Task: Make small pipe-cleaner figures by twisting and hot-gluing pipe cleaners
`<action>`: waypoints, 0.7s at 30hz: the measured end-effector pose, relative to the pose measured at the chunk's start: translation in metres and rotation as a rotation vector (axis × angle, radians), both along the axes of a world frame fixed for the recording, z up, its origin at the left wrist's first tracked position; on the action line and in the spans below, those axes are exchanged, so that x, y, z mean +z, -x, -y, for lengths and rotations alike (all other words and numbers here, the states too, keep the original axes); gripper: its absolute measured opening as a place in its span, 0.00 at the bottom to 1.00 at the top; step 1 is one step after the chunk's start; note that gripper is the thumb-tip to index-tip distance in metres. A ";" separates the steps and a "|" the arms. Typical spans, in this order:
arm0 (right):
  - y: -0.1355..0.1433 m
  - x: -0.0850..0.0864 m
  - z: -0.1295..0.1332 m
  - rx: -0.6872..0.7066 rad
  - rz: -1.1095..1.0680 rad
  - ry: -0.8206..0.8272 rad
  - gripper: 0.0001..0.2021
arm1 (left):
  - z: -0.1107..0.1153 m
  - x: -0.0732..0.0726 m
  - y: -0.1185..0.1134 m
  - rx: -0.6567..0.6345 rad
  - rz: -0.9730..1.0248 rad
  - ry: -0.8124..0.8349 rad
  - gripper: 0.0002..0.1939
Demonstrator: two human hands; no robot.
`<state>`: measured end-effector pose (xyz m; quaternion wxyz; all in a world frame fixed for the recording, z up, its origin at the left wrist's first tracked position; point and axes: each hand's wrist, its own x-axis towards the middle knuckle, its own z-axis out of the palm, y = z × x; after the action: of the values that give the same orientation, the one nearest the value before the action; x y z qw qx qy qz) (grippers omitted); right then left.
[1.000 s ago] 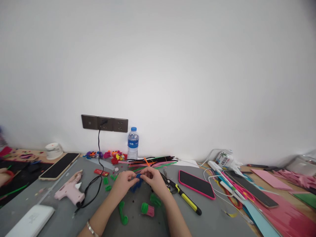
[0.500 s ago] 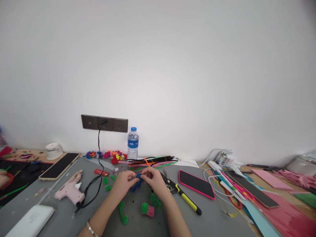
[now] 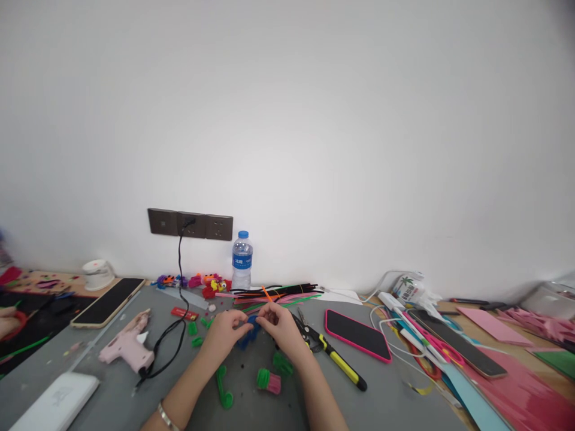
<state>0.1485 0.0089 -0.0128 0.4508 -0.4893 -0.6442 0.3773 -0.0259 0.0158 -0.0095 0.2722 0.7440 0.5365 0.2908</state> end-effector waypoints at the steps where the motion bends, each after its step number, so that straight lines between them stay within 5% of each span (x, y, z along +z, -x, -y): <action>1: 0.000 0.000 0.000 -0.003 -0.005 -0.004 0.03 | 0.000 0.000 0.000 0.000 0.001 0.000 0.12; 21: -0.002 0.004 0.002 -0.014 0.039 -0.037 0.02 | -0.001 -0.004 0.000 -0.014 0.016 -0.007 0.11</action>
<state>0.1503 0.0065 -0.0091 0.4498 -0.4927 -0.6561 0.3528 -0.0262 0.0165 -0.0136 0.2759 0.7464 0.5280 0.2967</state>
